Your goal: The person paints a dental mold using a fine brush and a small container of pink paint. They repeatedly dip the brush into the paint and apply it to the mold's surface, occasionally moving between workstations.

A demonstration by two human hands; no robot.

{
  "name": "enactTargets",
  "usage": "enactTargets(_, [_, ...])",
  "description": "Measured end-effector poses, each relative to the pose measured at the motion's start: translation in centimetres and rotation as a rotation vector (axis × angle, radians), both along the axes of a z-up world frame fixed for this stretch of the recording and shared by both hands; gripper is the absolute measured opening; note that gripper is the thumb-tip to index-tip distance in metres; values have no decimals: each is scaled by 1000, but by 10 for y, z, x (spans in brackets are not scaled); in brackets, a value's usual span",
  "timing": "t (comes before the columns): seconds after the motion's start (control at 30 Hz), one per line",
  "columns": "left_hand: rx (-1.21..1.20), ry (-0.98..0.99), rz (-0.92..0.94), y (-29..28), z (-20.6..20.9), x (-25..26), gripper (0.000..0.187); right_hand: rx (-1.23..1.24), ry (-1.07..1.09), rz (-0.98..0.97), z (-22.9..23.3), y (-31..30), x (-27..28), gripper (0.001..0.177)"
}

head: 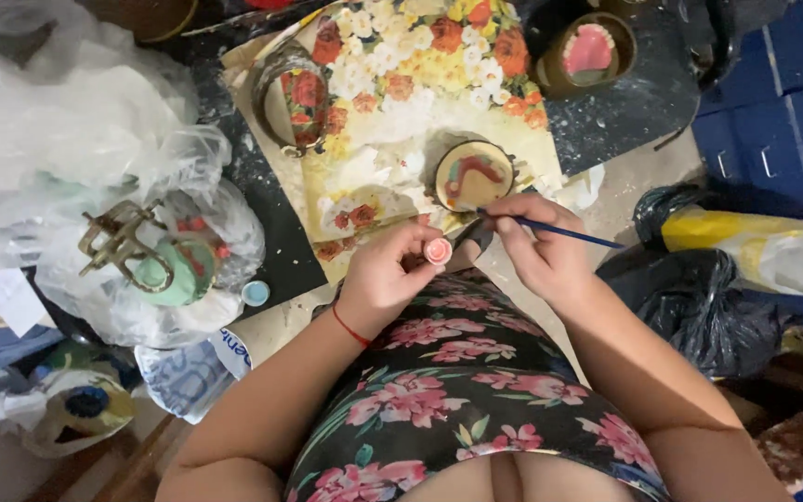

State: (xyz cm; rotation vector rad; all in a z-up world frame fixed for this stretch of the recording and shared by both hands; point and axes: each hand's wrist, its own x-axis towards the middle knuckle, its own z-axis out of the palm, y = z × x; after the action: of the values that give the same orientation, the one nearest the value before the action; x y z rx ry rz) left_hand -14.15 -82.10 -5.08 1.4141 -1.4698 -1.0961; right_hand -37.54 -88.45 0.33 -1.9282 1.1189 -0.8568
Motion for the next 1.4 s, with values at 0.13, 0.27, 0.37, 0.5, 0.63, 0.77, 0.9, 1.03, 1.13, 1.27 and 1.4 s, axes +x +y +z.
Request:
enactTargets(0.13, [17, 11, -75, 11, 15, 5, 35, -121, 86, 53, -11, -10, 6, 14])
enactTargets(0.27, [27, 21, -81, 16, 20, 11, 35, -87, 109, -14, -8, -10, -3, 14])
enactTargets(0.37, [22, 16, -81, 19, 19, 15, 35, -97, 48, 68, -17, -12, -1, 13])
enactTargets(0.5, [32, 49, -123, 15, 28, 21, 35, -75, 106, -26, -20, -26, -16, 15])
enactTargets(0.63, [45, 51, -131, 16, 29, 24, 34, 2, 19, 1, -7, -30, -1, 14])
enactTargets(0.77, [38, 58, -116, 17, 28, 25, 34, -19, -1, -66, -24, -39, -14, 16])
enactTargets(0.9, [38, 38, -141, 17, 24, 26, 36, -52, 32, -68, -23, -33, -16, 14])
enactTargets(1.03, [38, 51, -144, 14, 23, 23, 37, -96, 59, -110, -11, -33, -16, 12])
enactTargets(1.13, [24, 48, -160, 11, 28, 21, 38, -99, 109, -79, -22, -35, -13, 11])
enactTargets(1.27, [22, 62, -202, 10, 26, 20, 37, -64, 89, -83, -15, -37, -18, 12])
enactTargets(1.4, [20, 75, -214, 9, 29, 19, 37, -80, 93, 4, -9, -39, -12, 11])
